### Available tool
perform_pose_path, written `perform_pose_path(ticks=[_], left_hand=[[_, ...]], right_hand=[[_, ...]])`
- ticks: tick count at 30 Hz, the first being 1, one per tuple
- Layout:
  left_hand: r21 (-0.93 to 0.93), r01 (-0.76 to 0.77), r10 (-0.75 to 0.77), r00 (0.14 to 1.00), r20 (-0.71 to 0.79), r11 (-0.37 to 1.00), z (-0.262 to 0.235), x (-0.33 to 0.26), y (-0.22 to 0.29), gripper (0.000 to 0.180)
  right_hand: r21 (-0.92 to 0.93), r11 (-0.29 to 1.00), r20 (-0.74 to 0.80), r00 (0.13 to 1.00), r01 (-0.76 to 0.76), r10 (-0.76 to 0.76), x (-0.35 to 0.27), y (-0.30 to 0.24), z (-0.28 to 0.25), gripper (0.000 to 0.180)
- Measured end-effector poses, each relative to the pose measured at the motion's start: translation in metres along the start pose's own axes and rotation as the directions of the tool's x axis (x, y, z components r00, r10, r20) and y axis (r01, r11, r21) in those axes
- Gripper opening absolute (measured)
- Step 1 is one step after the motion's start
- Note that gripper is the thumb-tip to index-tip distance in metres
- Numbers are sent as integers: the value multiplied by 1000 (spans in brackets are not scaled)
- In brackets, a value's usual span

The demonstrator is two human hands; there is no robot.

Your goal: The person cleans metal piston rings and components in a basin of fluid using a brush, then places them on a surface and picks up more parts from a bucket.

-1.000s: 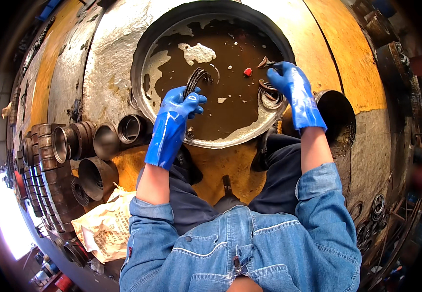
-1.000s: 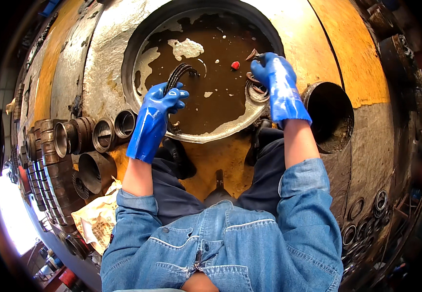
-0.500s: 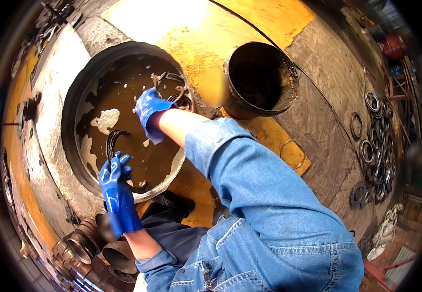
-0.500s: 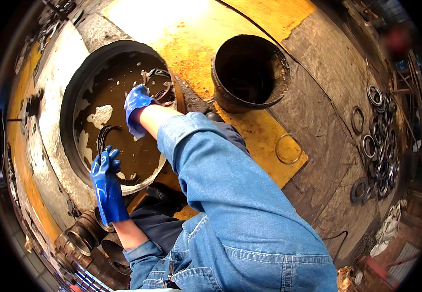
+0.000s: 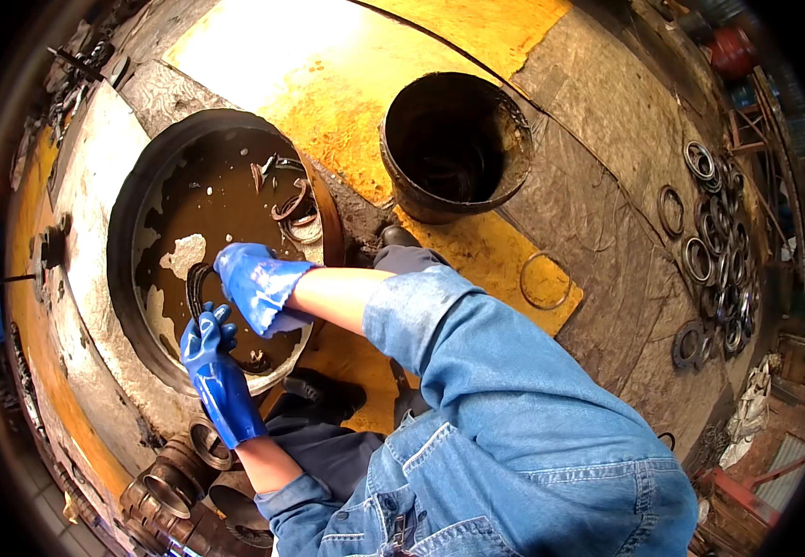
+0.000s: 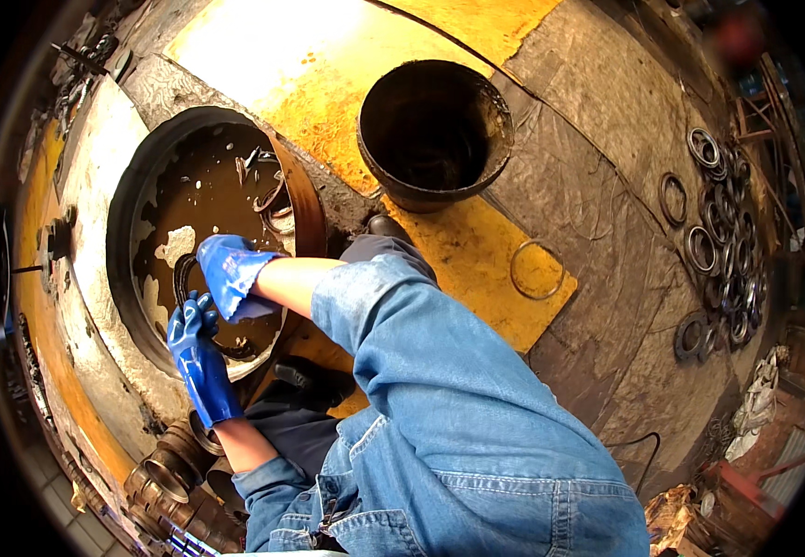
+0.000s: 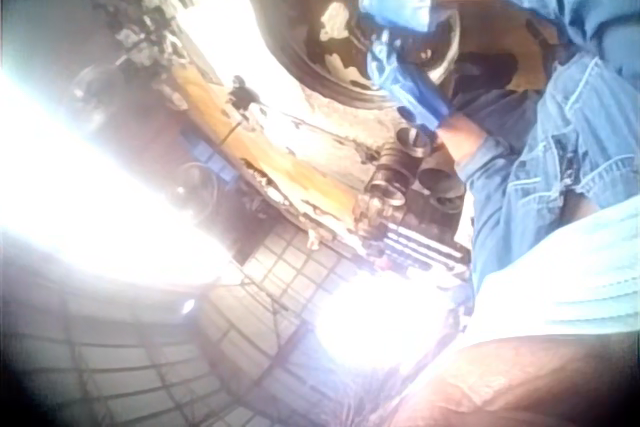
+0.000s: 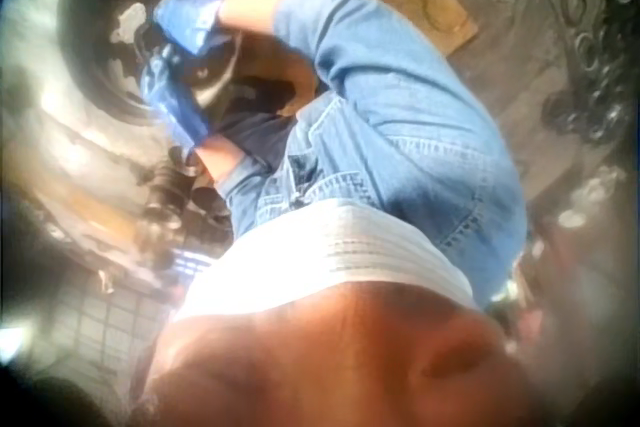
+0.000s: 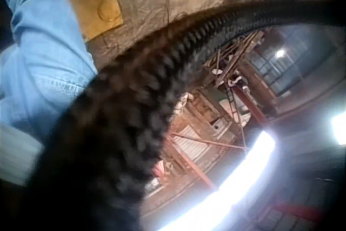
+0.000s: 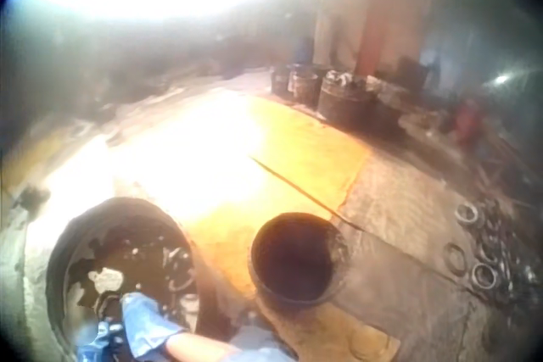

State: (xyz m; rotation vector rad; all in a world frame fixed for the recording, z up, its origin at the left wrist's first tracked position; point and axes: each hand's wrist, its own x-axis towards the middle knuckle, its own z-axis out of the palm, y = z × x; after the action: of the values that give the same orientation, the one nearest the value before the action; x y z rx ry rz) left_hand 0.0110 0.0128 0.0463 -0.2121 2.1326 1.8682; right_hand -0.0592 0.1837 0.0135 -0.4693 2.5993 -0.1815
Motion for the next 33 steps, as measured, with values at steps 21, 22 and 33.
perform_pose_path(ticks=[21,22,33], left_hand=[[-817,189,24,970,241,545,-128,31,-29,15],[-813,205,26,965,261,544,-124,36,-31,13],[-823,497,-71,864,498,273,-67,39,-29,34]], right_hand=[[914,380,-23,918,-141,396,-60,46,-6,28],[965,261,-100,896,-18,433,-58,61,7,29],[904,422,-167,853,-67,494,-105,59,-36,38]])
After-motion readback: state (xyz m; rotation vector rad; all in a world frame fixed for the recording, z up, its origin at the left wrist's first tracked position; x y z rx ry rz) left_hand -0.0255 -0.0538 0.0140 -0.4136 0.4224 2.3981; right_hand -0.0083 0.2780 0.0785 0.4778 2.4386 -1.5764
